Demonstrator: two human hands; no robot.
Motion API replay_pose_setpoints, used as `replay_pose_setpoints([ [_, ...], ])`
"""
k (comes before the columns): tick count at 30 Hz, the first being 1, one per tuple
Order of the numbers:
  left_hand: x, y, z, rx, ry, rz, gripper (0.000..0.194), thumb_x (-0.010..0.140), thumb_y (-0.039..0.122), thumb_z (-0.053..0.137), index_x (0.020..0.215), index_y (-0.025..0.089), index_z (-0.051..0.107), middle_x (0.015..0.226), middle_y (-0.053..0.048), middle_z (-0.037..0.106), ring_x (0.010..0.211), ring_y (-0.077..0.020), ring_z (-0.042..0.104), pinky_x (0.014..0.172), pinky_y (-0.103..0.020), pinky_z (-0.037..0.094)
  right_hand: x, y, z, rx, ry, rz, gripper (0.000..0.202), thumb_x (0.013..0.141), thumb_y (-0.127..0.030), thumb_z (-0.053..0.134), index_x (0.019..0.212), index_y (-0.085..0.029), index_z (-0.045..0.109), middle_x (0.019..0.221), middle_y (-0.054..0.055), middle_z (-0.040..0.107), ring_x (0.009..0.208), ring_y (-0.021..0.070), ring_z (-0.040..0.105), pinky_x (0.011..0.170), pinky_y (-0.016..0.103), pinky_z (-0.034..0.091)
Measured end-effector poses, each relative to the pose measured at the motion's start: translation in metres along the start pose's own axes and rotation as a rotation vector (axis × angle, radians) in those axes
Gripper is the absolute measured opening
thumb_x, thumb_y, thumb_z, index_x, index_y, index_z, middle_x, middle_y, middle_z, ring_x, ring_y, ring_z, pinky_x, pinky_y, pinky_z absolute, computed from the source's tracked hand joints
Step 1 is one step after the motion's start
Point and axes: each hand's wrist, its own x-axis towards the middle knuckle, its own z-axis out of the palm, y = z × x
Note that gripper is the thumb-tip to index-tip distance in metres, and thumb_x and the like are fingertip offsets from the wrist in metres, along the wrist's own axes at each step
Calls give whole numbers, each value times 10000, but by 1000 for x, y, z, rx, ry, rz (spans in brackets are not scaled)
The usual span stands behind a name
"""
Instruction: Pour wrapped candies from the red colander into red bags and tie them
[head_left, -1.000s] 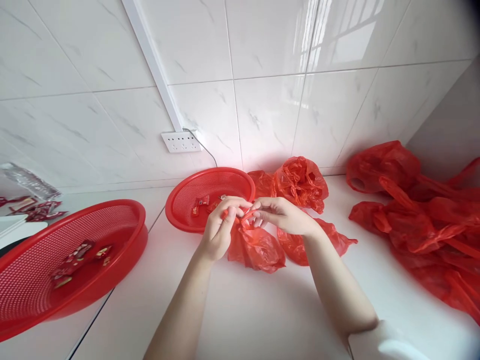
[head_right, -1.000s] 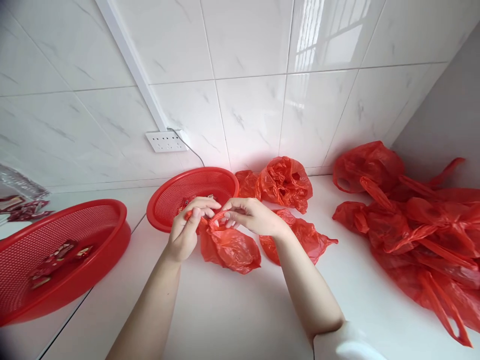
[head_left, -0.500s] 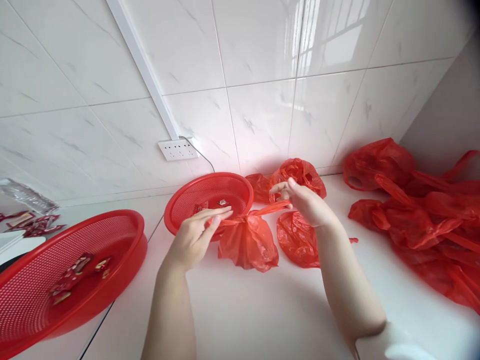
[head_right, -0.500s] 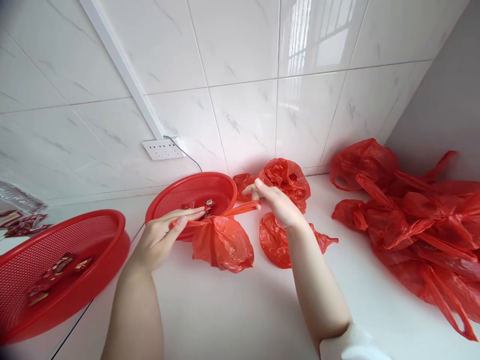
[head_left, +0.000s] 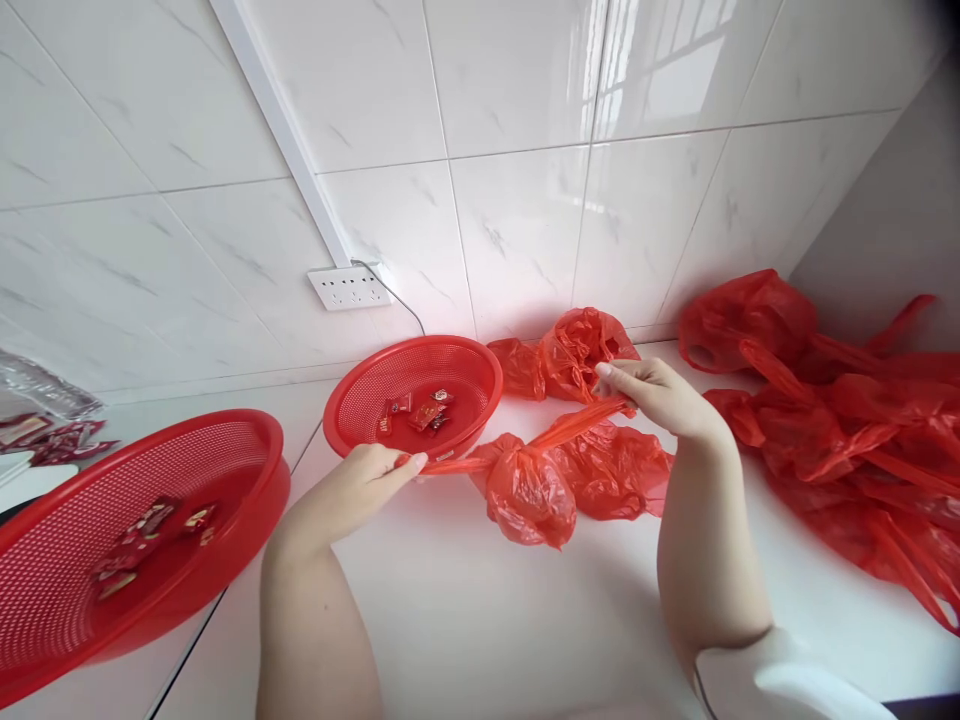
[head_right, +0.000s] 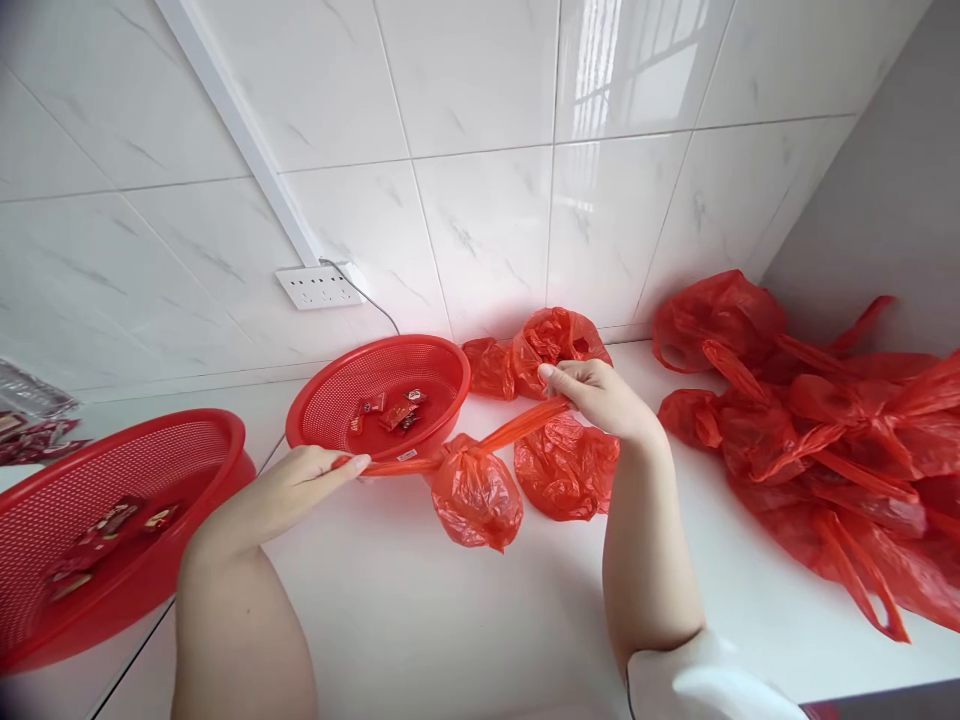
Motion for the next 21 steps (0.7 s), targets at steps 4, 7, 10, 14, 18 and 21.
replay_pose_setpoints([
  [4, 8, 2, 7, -20, -220, 45, 428, 892, 560, 438, 1023, 275, 729, 948, -17, 735, 885, -251, 683, 708, -298, 498, -4, -13, 18, -296, -137, 65, 428, 898, -596, 475, 766, -212, 610, 778, 28, 629, 687, 171, 554, 610, 302, 403],
  [7, 10, 1, 5, -46, -190, 22, 504, 873, 579, 462, 1266, 321, 644, 1213, -17, 699, 1118, -266, 644, 865, -313, 516, -10, -18, 56, -415, -205, -2, 433, 823, -580, 574, 1087, -243, 639, 1102, 78, 682, 987, 265, 622, 796, 371, 476],
  [10, 8, -4, 2, -31, -82, 10, 523, 875, 595, 454, 1276, 319, 644, 1285, -33, 670, 1193, -281, 615, 921, -336, 518, -21, -9, 105, -510, -318, -116, 676, 651, -589, 728, 1246, -296, 594, 1187, 87, 679, 1131, 352, 592, 940, 461, 456],
  [14, 10, -16, 2, -13, -60, 28, 514, 875, 619, 463, 1268, 340, 644, 1292, -43, 665, 1220, -304, 599, 960, -392, 506, -34, 15, 136, -493, -392, -203, 392, 644, -381, 744, 1028, -344, 675, 959, 6, 725, 705, 241, 661, 659, 381, 511],
  [18, 18, -31, 1, 12, -35, 10, 524, 876, 635, 467, 1274, 336, 631, 1261, -34, 681, 1185, -314, 620, 997, -438, 474, -47, 22, 85, -373, -352, -271, 348, 701, -80, 503, 896, -308, 679, 855, -22, 700, 704, 184, 623, 565, 277, 434],
  [21, 21, -41, -2, 6, 37, 4, 501, 852, 610, 528, 1223, 302, 666, 1200, -19, 712, 1080, -296, 676, 936, -395, 518, -69, 16, 7, -461, -113, -61, 433, 663, -60, 501, 968, -299, 693, 887, 0, 700, 763, 214, 614, 634, 305, 434],
])
